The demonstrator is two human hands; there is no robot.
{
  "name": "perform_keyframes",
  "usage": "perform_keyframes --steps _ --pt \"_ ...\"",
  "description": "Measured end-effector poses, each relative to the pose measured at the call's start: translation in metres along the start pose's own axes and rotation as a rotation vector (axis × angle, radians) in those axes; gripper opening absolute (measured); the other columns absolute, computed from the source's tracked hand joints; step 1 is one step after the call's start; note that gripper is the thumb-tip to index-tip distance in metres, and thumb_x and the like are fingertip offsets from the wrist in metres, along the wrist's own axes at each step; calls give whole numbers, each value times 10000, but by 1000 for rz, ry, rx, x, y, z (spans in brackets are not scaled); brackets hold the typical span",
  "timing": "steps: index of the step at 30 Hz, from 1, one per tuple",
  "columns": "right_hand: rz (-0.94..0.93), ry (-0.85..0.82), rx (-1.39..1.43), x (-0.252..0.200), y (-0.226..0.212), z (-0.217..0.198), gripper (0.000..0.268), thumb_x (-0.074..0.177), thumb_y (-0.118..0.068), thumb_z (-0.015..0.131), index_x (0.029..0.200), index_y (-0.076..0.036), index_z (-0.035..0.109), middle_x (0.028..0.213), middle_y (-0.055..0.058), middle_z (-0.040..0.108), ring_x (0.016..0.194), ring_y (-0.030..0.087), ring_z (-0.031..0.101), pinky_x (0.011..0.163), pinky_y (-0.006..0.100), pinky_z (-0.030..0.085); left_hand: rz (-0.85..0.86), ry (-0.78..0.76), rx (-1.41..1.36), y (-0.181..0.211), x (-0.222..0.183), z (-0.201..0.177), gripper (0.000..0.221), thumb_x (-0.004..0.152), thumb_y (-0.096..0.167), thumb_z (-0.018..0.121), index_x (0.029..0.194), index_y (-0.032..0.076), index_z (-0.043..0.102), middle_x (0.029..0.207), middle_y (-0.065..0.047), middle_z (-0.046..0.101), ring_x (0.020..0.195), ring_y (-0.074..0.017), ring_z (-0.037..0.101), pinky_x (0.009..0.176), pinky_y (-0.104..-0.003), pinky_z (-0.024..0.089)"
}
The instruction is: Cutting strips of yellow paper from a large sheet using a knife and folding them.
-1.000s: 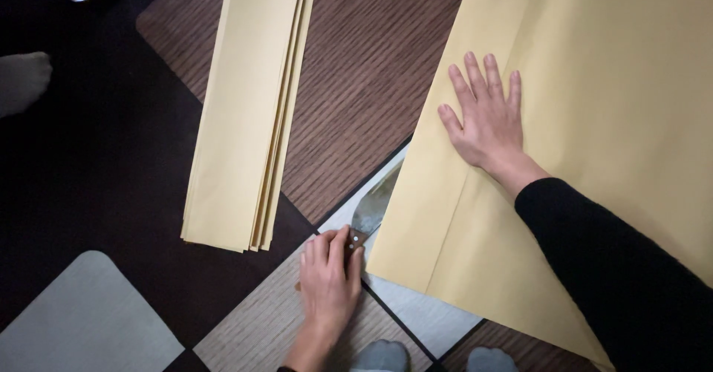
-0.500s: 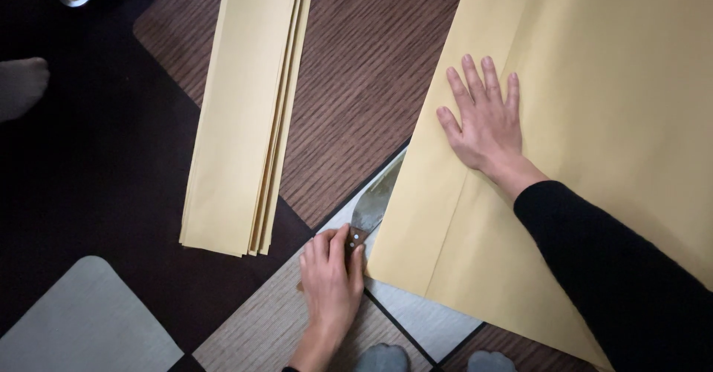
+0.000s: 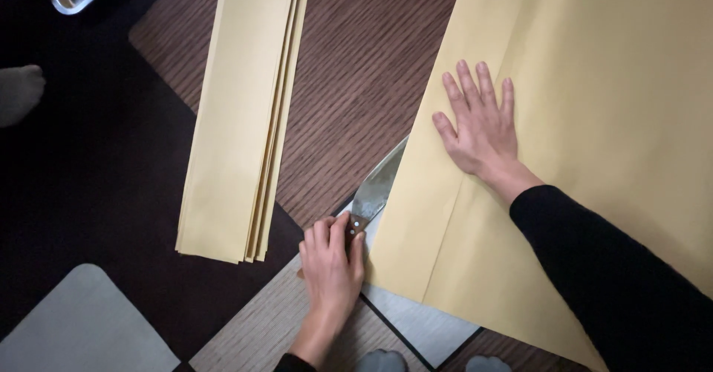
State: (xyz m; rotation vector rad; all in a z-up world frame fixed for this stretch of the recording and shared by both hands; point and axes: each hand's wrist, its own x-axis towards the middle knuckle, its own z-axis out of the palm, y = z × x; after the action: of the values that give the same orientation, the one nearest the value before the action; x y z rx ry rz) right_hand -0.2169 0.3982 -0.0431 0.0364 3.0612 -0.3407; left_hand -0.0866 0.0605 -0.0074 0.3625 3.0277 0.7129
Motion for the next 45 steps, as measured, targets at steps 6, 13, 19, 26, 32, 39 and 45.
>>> perform_keyframes --steps 6,13,19,26,32,39,45 --pt "6 8 22 -3 -2 -4 856 1156 -573 273 1823 -43 192 1933 116 131 1767 323 -2 1374 686 -49 13 1 -1 2 13 0 473 1043 269 751 1446 29 691 1221 -130 630 1074 -267 592 883 -412 465" --pt "18 -14 -6 -2 -1 -3 873 1151 -595 248 1826 -48 161 1938 89 102 1768 291 -38 1378 661 -76 47 27 -5 7 29 1 479 1045 258 740 1454 15 677 1230 -140 626 1069 -289 594 890 -419 465" --pt "18 -7 -4 -1 1 1 883 1145 -604 241 1825 -47 155 1937 93 110 1769 296 -35 1376 667 -66 39 -13 -2 10 41 0 474 1061 267 722 1461 17 669 1203 -126 612 1046 -269 585 883 -416 469" --pt "6 8 -6 -2 1 1 883 1154 -613 227 1824 -41 157 1933 113 129 1771 304 -26 1380 662 -78 39 2 3 14 52 0 479 1064 296 729 1458 27 688 1195 -120 631 1031 -270 590 878 -410 463" --pt "9 25 -9 -3 4 8 880 1162 -623 267 1827 -50 215 1934 135 164 1778 359 39 1376 702 -36 56 28 1 6 61 19 472 1025 300 788 1433 77 709 1184 -95 626 1023 -293 594 838 -432 462" --pt "20 32 -19 -3 6 12 894 1166 -668 284 1837 -78 260 1939 128 195 1786 396 96 1376 735 15 79 89 -4 4 74 29 458 979 323 846 1381 131 735 1167 -74 618 1021 -331 619 804 -465 471" --pt "22 33 -27 -3 5 12 919 1161 -704 262 1838 -83 256 1942 119 188 1785 396 100 1377 730 23 86 70 -20 12 87 24 444 987 313 835 1376 125 732 1188 -73 614 1050 -325 608 828 -456 468"
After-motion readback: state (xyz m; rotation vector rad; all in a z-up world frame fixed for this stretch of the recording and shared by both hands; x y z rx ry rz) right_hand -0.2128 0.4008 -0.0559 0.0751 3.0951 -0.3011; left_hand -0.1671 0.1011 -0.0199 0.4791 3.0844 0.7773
